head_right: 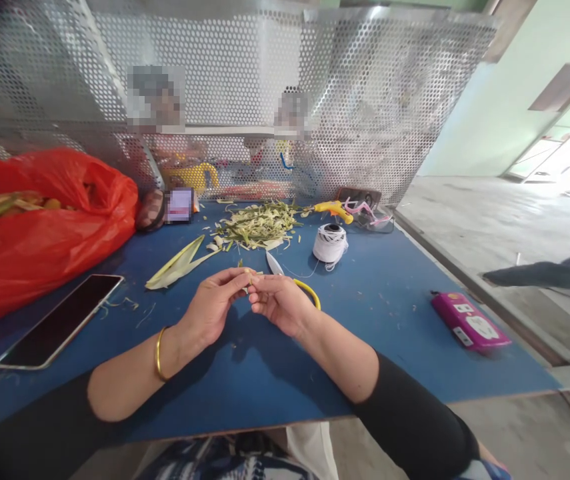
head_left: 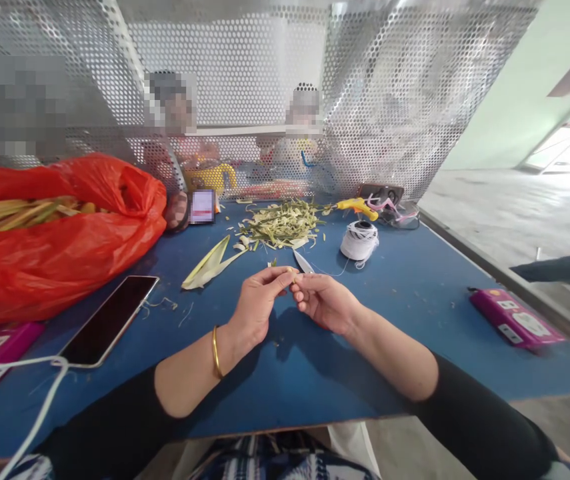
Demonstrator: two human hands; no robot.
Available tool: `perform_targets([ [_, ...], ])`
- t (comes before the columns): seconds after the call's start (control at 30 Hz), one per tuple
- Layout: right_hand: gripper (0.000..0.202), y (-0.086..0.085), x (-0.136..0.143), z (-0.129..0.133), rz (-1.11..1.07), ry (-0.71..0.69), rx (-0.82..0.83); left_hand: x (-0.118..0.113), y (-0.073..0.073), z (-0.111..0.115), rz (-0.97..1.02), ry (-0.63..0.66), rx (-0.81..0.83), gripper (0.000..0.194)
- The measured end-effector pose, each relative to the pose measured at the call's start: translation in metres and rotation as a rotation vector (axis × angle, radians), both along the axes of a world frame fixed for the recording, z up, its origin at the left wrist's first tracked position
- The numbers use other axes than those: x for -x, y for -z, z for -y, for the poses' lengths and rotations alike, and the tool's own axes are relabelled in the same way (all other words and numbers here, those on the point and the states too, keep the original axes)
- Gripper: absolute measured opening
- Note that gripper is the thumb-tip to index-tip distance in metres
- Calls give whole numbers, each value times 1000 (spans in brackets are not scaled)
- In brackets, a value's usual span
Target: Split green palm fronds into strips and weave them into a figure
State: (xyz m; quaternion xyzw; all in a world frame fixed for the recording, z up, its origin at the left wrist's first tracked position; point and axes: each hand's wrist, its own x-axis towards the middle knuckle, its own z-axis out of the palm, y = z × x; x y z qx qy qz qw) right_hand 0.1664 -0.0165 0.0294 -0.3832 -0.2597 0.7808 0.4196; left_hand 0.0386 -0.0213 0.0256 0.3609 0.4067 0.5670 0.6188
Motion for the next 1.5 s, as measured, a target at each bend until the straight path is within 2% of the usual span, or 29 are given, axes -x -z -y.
perform_targets([
  [0.1,6,1,0,0,76,-4,-76,0,2,-1,-16,-6,20,17],
  [0.2,7,-7,-10,-5,383,-77,-264,2,4,-4,-16,-19,61,18],
  [0.27,8,-16,-27,-11,786,-153,-487,3,4,-5,2,-37,82,17],
  [0.33,13,-23,-49,-19,1316,-174,-777,4,3,-6,17,-36,94,16],
  [0.37,17,-25,-59,-23,1572,-166,-838,4,3,-6,20,-29,103,16],
  [0.4,20,-25,-68,-27,1765,-176,-826,4,3,-6,16,-19,118,16],
  [0.43,22,-23,-74,-31,1856,-208,-816,4,3,-6,7,-8,139,16],
  [0.57,14,-7,-78,-41,1828,-283,-800,3,4,-5,-24,8,208,16],
  [0.67,11,2,-70,-43,1821,-242,-758,3,5,-4,-30,28,211,16],
  [0.87,11,8,-65,-44,1827,-176,-708,2,5,-2,-52,88,212,12],
  [1.0,11,9,-65,-46,1798,-118,-692,1,4,-1,-62,105,229,14],
  [1.1,20,4,-62,-44,1728,-53,-696,2,1,-3,-61,94,249,15],
  [1.23,21,-4,-63,-38,1641,40,-823,3,0,-5,-51,97,276,16],
  [1.4,11,1,-76,-41,1774,-162,-835,3,0,-5,-91,102,305,21],
  [1.5,12,7,-80,-46,1776,-178,-809,2,-1,-4,-107,120,316,22],
])
